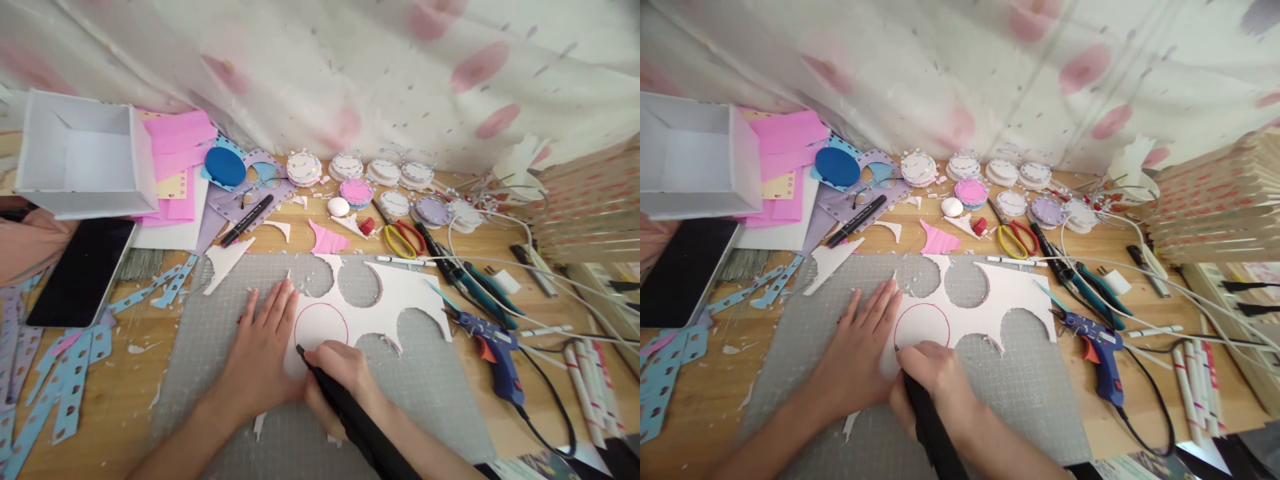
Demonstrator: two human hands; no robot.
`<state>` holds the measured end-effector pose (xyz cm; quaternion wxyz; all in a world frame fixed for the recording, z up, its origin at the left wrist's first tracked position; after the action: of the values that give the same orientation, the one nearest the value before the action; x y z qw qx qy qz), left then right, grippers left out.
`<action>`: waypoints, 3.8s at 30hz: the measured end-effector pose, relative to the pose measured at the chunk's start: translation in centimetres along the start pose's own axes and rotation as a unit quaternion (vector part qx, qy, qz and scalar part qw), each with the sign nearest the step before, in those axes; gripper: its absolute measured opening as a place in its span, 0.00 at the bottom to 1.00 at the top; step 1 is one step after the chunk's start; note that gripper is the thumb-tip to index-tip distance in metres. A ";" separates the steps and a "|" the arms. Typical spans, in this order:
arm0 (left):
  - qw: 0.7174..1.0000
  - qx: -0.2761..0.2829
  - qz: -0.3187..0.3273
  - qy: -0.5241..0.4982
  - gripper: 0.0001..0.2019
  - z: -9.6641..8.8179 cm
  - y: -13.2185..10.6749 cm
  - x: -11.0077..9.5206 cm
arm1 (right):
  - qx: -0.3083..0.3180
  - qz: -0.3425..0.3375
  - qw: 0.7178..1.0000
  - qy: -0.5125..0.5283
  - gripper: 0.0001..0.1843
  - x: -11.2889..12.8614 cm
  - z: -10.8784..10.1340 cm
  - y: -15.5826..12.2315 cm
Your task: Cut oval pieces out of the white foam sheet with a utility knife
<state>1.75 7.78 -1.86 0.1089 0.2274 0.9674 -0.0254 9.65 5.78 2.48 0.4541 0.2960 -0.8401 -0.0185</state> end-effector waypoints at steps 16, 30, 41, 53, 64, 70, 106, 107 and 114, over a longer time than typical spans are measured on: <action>0.994 0.003 0.103 0.033 0.51 -2.9 -1.6 -0.8 | -0.270 0.238 0.933 -0.026 0.11 -6.9 -14.9 -9.0; 0.973 -0.030 0.023 -0.229 0.08 -4.1 1.8 -1.6 | -0.080 0.182 0.973 0.114 0.09 -7.1 -10.4 -3.2; 0.895 -0.090 -0.071 -0.431 0.22 -1.7 3.7 1.4 | 0.017 0.068 0.993 0.096 0.12 -7.3 -6.1 0.9; 0.867 -0.038 0.047 -0.495 0.20 -1.9 3.3 -0.2 | 0.020 -0.024 0.999 0.045 0.15 -5.6 -5.9 1.8; 0.853 -0.024 0.034 -0.520 0.20 -1.3 3.4 0.0 | 0.003 -0.040 0.999 0.025 0.15 -5.4 -5.8 1.9; 0.859 -0.015 0.020 -0.511 0.19 -1.3 3.5 0.0 | -0.014 -0.051 0.999 0.006 0.15 -4.9 -6.0 2.1; 0.961 -0.055 0.078 -0.258 0.20 -2.9 4.4 -2.2 | -0.030 -0.067 0.997 0.006 0.14 -4.8 -5.9 1.0; 0.960 -0.055 0.077 -0.263 0.19 -2.8 4.4 -2.2 | -0.032 -0.053 0.998 0.014 0.13 -5.1 -6.1 1.0; 0.915 -0.047 -0.017 -0.399 0.20 -1.7 4.0 0.1 | -0.042 0.028 0.996 0.075 0.12 -6.4 -7.4 1.1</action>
<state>3.09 11.54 -0.21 0.4962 0.1762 0.8472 -0.0702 17.50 11.76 2.35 0.5279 0.2534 -0.8104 -0.0183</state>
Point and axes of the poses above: each hand's wrist, its own y-axis towards the middle knuckle, its own z-axis out of the palm, x = y × z, the point moved 10 cm from there along y, towards the middle knuckle, and after that the axes turned 1 degree about x, right-handed, at the moved point
